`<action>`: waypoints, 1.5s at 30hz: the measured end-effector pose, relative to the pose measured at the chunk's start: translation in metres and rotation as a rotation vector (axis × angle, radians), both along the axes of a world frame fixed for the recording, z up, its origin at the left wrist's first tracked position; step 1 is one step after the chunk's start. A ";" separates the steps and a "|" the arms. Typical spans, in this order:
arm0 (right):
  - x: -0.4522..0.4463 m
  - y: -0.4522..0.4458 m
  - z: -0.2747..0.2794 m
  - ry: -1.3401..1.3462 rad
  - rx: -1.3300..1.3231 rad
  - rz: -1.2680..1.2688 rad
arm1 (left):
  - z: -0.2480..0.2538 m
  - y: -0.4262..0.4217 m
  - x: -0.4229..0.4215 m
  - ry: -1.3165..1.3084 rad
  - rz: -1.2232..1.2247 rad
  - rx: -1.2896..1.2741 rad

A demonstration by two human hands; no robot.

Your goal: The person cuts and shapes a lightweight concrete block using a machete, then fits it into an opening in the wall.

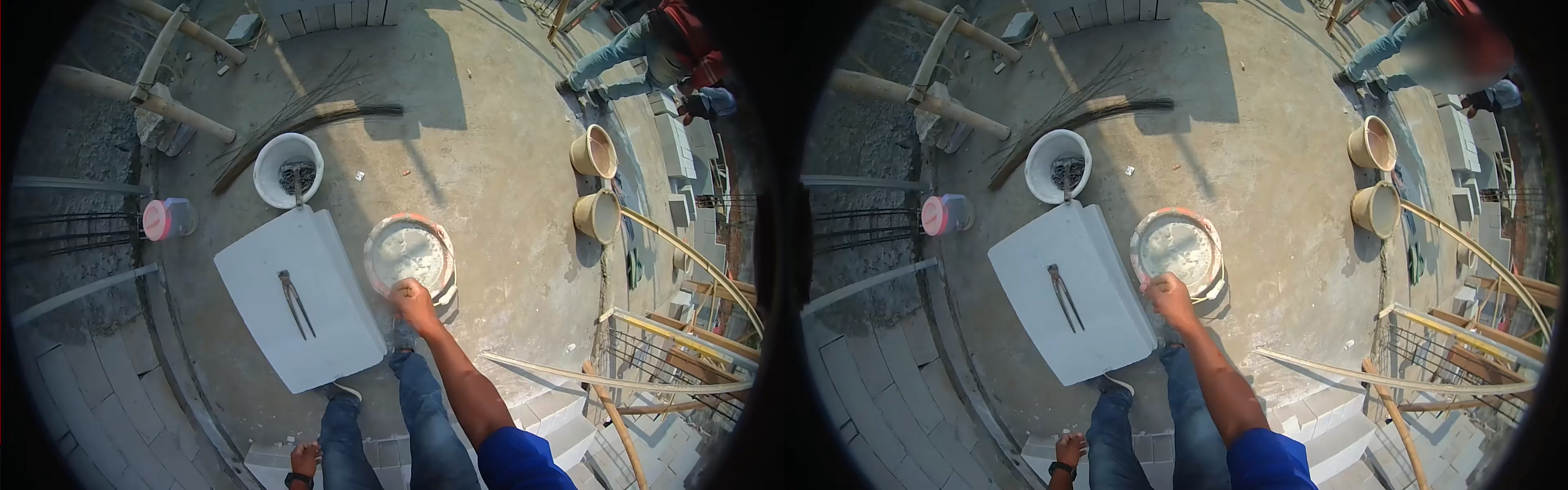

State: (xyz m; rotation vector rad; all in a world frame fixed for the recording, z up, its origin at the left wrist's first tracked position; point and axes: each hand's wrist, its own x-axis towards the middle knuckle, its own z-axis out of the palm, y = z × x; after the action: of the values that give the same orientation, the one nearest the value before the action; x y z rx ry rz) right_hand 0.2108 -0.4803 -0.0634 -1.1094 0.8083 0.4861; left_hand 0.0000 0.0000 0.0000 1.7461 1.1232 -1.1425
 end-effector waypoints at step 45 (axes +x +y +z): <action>-0.001 -0.128 -0.092 0.365 0.293 -0.868 | -0.029 -0.277 0.014 -0.052 -0.066 -0.298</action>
State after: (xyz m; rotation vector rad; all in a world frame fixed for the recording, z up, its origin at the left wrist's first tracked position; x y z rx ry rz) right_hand 0.2101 -0.6079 -0.1552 -0.3247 1.3866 0.0549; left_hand 0.0143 -0.2772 -0.0291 1.5795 0.8216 -1.2289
